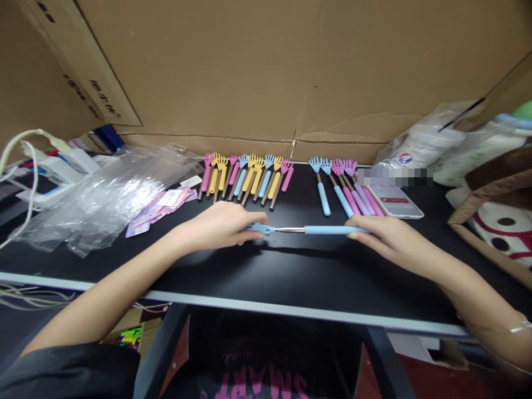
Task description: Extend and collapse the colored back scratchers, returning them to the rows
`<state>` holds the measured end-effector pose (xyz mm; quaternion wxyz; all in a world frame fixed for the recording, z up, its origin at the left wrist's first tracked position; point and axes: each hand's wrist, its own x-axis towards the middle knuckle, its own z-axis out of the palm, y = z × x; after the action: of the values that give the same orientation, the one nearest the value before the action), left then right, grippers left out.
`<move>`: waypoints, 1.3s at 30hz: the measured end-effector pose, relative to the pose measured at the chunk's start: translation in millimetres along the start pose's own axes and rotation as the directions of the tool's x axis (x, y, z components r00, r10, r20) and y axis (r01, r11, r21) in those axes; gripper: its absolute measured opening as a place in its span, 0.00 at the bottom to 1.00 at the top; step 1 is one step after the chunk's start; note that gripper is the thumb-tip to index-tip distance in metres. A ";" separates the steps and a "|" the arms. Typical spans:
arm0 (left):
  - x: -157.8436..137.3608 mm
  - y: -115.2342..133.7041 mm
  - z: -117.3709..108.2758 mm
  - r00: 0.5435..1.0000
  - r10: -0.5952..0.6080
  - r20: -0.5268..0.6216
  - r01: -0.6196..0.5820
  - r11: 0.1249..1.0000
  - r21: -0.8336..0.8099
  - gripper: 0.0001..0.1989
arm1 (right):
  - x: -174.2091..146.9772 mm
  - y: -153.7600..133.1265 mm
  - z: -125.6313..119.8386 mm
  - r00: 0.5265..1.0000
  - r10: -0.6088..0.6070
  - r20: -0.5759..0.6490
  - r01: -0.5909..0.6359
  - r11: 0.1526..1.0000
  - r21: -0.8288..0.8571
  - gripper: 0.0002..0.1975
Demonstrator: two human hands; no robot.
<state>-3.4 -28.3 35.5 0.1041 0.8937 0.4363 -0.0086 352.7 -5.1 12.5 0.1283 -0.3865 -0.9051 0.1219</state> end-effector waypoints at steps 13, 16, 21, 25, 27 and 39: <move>-5.0 -15.9 -9.4 0.995 -0.041 -0.088 0.051 0.993 0.110 0.16 | -6.0 6.7 -15.6 0.998 0.050 -0.026 -0.053 0.988 -0.147 0.24; -16.2 -37.2 -19.6 0.974 -0.167 -0.152 0.194 0.964 0.183 0.18 | -13.8 22.6 -31.4 0.977 0.204 -0.056 -0.211 0.935 -0.284 0.26; -36.0 -64.4 -34.8 0.898 -0.420 -0.133 0.439 0.882 0.174 0.19 | -23.7 44.3 -48.9 0.893 0.444 -0.078 -0.435 0.803 -0.407 0.22; -36.7 -67.7 -31.9 0.895 -0.413 -0.167 0.441 0.877 0.193 0.21 | -24.7 41.3 -46.7 0.894 0.441 -0.083 -0.436 0.811 -0.390 0.19; -34.5 -70.0 -27.5 0.893 -0.390 -0.223 0.437 0.869 0.230 0.22 | -24.5 38.7 -44.5 0.891 0.441 -0.111 -0.447 0.804 -0.393 0.17; 1.4 2.6 4.7 0.981 -0.005 -0.193 0.046 0.976 0.213 0.14 | -1.3 6.7 -0.7 0.985 -0.055 -0.162 -0.005 0.939 -0.345 0.21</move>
<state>-0.2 -29.6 31.2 -0.0361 0.8907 0.4522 0.0285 358.3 -1.5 10.8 0.1369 -0.4003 -0.9031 -0.0732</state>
